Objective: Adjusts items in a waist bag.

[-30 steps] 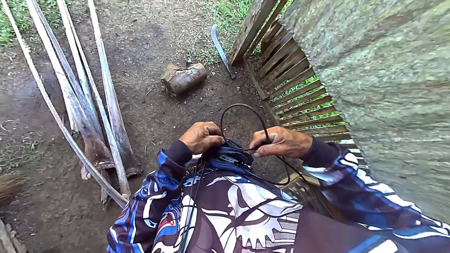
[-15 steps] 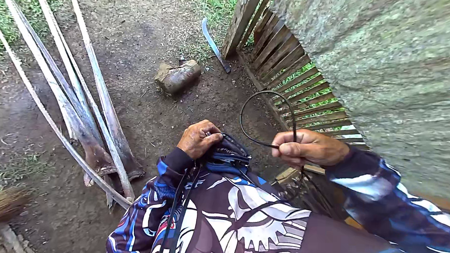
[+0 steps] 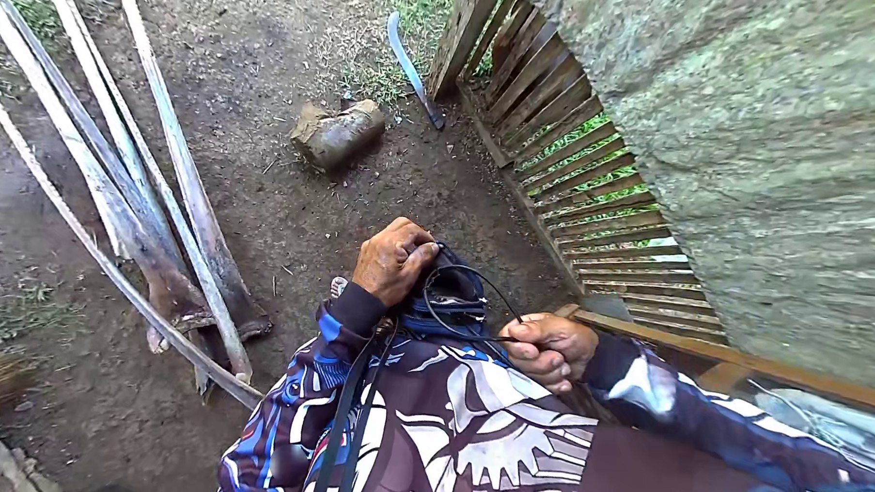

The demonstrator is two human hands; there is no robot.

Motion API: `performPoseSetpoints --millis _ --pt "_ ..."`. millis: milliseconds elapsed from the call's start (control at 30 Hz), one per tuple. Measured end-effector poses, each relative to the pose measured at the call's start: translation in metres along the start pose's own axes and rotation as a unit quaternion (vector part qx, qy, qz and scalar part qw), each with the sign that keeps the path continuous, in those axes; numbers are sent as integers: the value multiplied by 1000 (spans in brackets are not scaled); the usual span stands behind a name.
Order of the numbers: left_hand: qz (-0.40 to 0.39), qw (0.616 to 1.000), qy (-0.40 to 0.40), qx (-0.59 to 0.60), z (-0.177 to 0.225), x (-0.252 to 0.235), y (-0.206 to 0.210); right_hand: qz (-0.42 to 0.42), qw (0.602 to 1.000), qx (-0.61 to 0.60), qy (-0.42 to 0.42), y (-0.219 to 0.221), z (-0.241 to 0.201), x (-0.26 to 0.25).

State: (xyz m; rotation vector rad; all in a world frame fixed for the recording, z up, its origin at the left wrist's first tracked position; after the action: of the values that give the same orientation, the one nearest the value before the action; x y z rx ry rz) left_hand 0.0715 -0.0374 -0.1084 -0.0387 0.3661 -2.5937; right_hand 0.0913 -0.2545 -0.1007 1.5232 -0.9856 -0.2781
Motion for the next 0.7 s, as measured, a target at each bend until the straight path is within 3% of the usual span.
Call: performPoseSetpoints --millis 100,167,200,267,300,433,467,533,600,700 --pt "28 999 11 -38 10 1 4 39 998 43 -10 -4 -2 2" --pt "32 998 26 -42 13 1 7 148 977 149 -41 -16 -22 7" --pt "30 998 29 -40 13 0 9 237 947 214 -49 -21 -36 12" --pt "22 999 25 -33 10 1 9 379 852 355 -60 -21 -65 24" --pt "20 999 21 -31 8 1 9 408 799 435 -75 -15 -77 30" --pt "18 999 17 -31 2 0 8 476 513 704 -124 22 -104 43" --pt "16 999 14 -32 0 -1 8 488 455 734 -127 31 -107 44" --pt "6 1000 4 -25 -5 -2 9 484 381 779 -119 46 -109 41" --pt "-10 1000 -1 -13 -7 -6 9 464 356 807 -80 52 -107 36" --pt "-14 1000 14 1 -4 -11 7 446 372 813 -38 57 -105 37"
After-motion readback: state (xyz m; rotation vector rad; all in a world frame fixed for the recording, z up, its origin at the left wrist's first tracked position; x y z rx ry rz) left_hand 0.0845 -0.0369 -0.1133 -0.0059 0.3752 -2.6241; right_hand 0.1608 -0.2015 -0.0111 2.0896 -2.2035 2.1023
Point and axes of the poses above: each hand's wrist, its own x-axis away from the middle knuckle, its own y-axis out of the palm, z = x × y, the point moved 10 cm from there along -x, towards the middle knuckle, and after that the axes turned 8 degrees about x, right-handed, at the moved point
